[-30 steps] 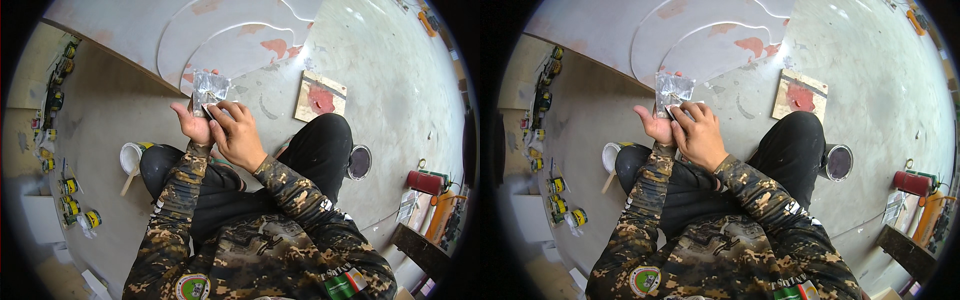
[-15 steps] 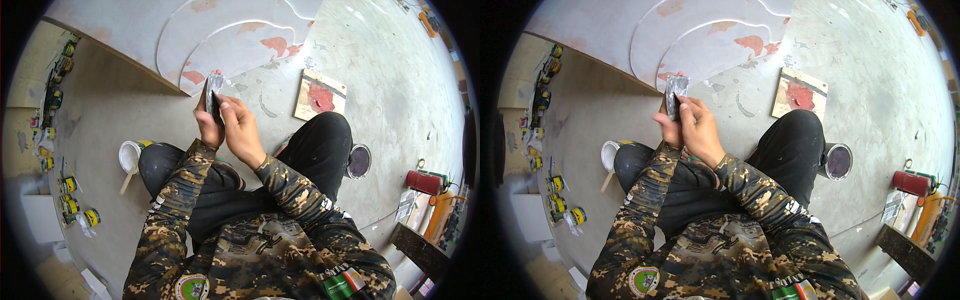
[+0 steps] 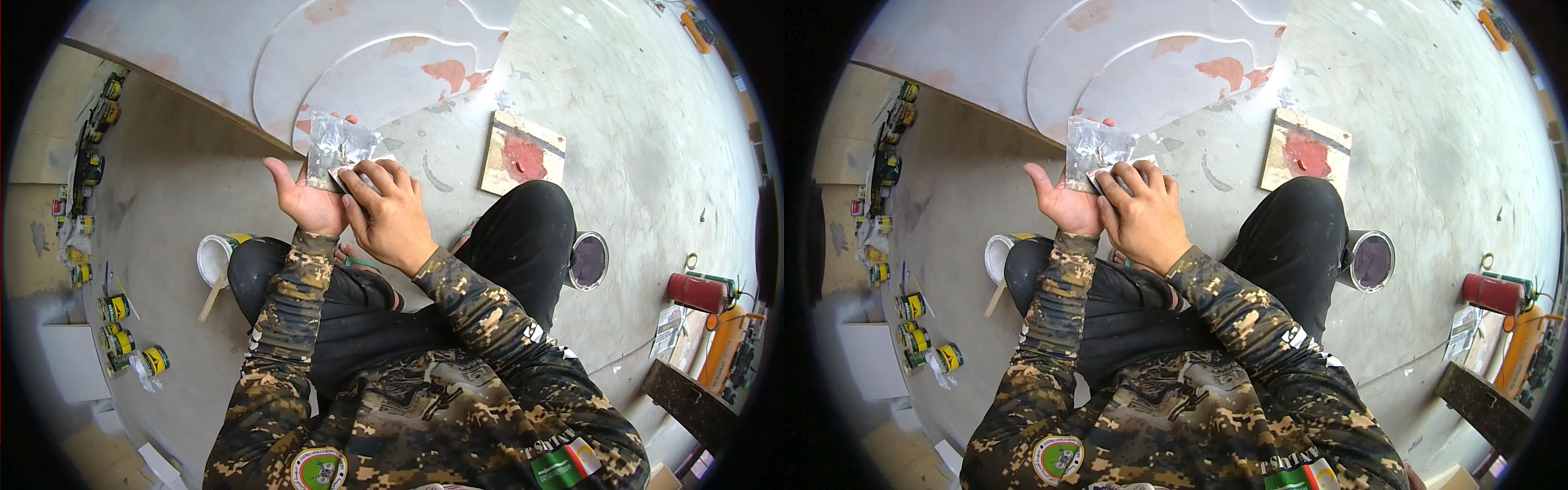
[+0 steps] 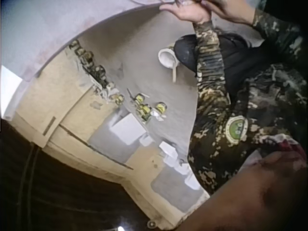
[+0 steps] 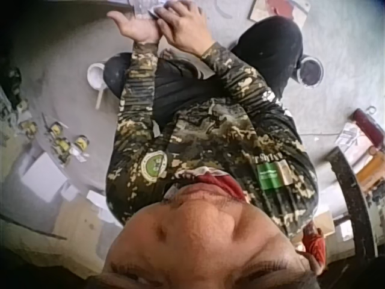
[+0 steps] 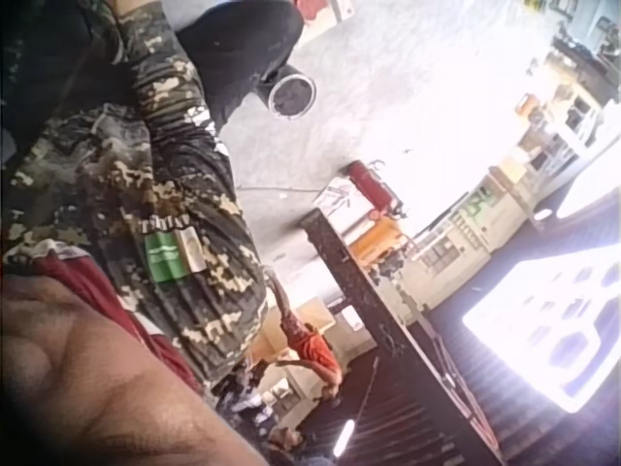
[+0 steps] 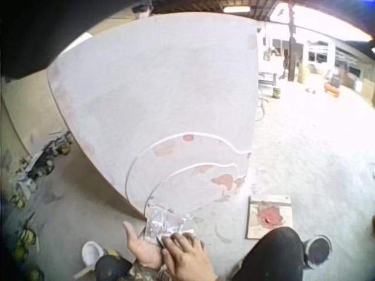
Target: Applying red wood filler to a white curved surface using metal spatulas.
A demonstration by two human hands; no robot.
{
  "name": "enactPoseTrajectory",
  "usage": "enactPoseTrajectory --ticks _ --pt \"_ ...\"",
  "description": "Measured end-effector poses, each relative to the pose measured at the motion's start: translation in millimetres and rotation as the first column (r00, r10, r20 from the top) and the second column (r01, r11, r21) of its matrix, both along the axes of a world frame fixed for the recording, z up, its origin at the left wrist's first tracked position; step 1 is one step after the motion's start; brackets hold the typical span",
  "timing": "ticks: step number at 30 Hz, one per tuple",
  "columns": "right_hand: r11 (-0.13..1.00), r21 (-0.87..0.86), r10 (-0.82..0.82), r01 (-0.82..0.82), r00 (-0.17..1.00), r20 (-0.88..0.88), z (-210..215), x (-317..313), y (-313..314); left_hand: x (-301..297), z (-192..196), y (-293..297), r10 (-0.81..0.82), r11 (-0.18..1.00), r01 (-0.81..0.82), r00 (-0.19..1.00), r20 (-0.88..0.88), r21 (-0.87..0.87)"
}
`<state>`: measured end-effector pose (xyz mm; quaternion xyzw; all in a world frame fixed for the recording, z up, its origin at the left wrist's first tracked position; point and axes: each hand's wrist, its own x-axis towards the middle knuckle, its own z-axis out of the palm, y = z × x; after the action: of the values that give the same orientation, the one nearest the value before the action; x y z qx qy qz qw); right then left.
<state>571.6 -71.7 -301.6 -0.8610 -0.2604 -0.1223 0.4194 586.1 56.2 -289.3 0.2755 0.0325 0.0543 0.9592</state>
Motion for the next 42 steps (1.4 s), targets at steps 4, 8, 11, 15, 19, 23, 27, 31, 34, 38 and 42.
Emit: enactPoseTrajectory --ticks 4,8,11,15,19,23,27,31,34,38,42 --pt "0.995 0.101 -0.016 0.02 0.999 -0.04 -5 2 2 -1 -2 -18 0.066 0.993 -0.07 0.997 0.045 0.094" --pt "0.975 0.217 -0.01 0.037 0.992 -0.123 -9 3 8 -1 -15 -18 0.08 0.978 -0.109 0.984 0.161 0.18" --pt "0.939 0.34 0.028 0.06 0.968 -0.249 -7 3 11 -1 -30 -15 0.077 0.957 -0.135 0.972 0.221 0.257" --pt "0.846 0.518 0.138 0.125 0.888 -0.439 -6 6 12 -2 -40 -13 0.068 0.875 -0.187 0.961 0.269 0.447" --pt "0.729 0.638 0.307 0.247 0.716 -0.627 -7 11 10 -1 -55 -12 0.117 0.725 -0.307 0.937 0.329 0.617" --pt "0.772 0.606 0.33 0.192 0.695 -0.639 -10 13 4 0 -51 -18 0.243 0.809 -0.323 0.944 0.222 0.491" --pt "0.962 0.271 0.102 -0.032 0.963 -0.249 -11 10 -6 4 -22 -10 0.138 0.983 -0.141 0.99 0.034 0.115" --pt "1.0 0.023 -0.007 0.009 0.998 -0.068 0 4 -7 2 -8 -2 0.11 0.994 -0.11 0.994 0.004 0.018" --pt "0.999 -0.023 -0.046 0.046 0.998 -0.041 -6 6 -4 -1 -3 -7 0.066 0.996 -0.064 0.998 -0.02 0.064" --pt "0.995 0.091 -0.037 0.051 0.988 -0.147 -14 7 -1 -3 -11 -12 0.055 0.991 -0.057 0.998 0.022 0.117" --pt "0.963 0.261 -0.01 0.074 0.971 -0.237 -14 7 5 0 -22 -14 0.124 0.973 -0.143 0.986 0.111 0.183"
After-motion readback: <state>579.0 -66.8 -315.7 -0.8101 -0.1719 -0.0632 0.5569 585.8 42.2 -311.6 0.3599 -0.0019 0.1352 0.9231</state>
